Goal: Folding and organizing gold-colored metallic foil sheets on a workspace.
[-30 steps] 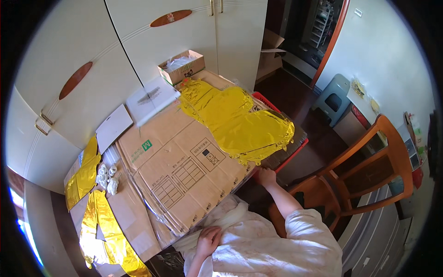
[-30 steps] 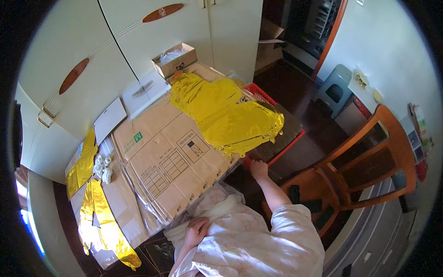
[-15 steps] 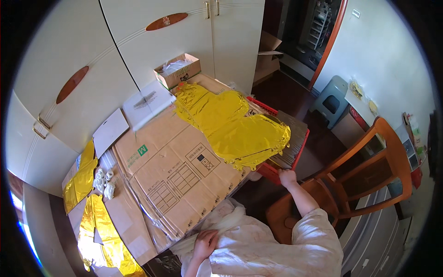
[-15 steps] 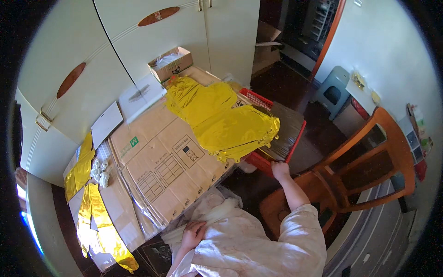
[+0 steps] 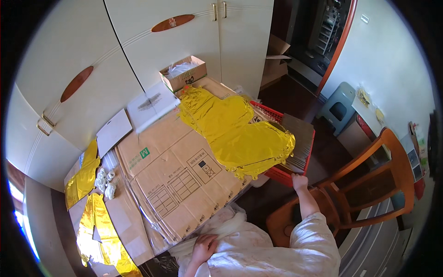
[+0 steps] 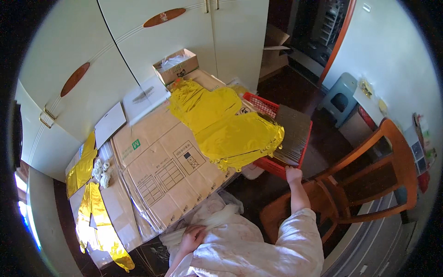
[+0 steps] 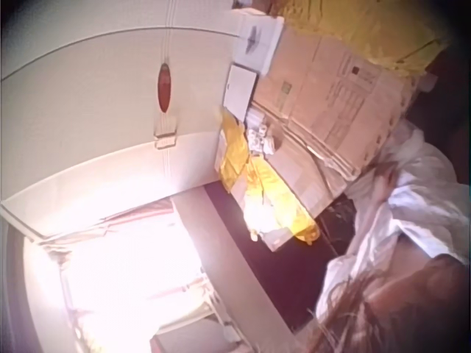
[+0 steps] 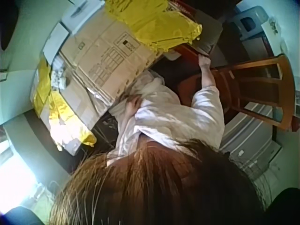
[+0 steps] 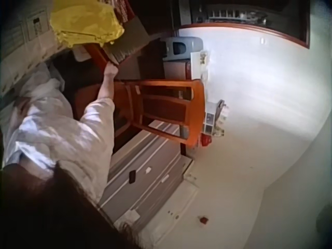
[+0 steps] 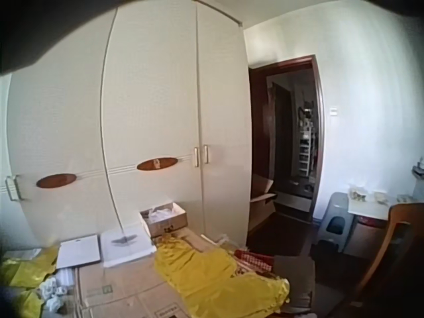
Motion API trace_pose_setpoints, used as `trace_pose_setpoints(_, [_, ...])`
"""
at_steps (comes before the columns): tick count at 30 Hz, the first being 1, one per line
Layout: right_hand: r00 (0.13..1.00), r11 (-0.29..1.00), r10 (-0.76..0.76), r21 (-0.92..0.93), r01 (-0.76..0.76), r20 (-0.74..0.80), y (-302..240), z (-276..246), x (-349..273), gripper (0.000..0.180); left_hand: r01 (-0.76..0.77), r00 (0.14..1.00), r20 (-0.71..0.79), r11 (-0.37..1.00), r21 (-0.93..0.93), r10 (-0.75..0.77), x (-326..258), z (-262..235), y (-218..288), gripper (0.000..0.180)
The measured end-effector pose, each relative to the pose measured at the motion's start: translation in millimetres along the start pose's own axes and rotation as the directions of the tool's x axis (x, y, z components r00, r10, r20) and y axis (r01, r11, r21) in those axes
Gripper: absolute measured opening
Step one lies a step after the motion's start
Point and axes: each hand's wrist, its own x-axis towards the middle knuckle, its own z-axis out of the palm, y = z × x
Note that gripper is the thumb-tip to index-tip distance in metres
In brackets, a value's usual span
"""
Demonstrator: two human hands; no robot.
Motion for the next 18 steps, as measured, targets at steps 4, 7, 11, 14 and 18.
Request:
trace_pose_setpoints(4, [0.995, 0.996, 0.092, -0.018, -0.093, -0.025, 29.2, 10.9, -0.4, 0.015, 0.005, 1.0, 0.01, 1.0, 0.014, -0.006, 3.0, -5.8, 8.7, 0.023])
trace_pose_setpoints(7, [0.98, 0.981, 0.185, -0.049, -0.189, -0.066, 58.1, 16.8, 0.0, 0.015, 0.022, 1.0, 0.012, 1.0, 0.008, -0.022, -2.1, -2.7, 6.0, 0.023])
trace_pose_setpoints(11, [0.974, 0.977, 0.196, -0.059, -0.203, -0.114, 66.0, 24.1, -3.1, 0.013, 0.026, 0.999, 0.047, 1.0, 0.01, -0.027, 7.4, -2.5, 8.2, 0.023])
trace_pose_setpoints(14, [0.939, 0.952, 0.307, 0.038, -0.305, -0.154, 59.7, 18.3, -12.9, 0.012, 0.03, 0.998, 0.06, 0.999, 0.018, -0.031, 13.2, -4.2, 12.3, 0.022])
trace_pose_setpoints(18, [0.702, 0.631, 0.712, 0.464, -0.622, -0.028, 26.3, -16.4, -17.0, 0.031, 0.008, 0.999, 0.049, 0.998, 0.063, -0.011, 9.6, -5.1, 9.1, 0.021])
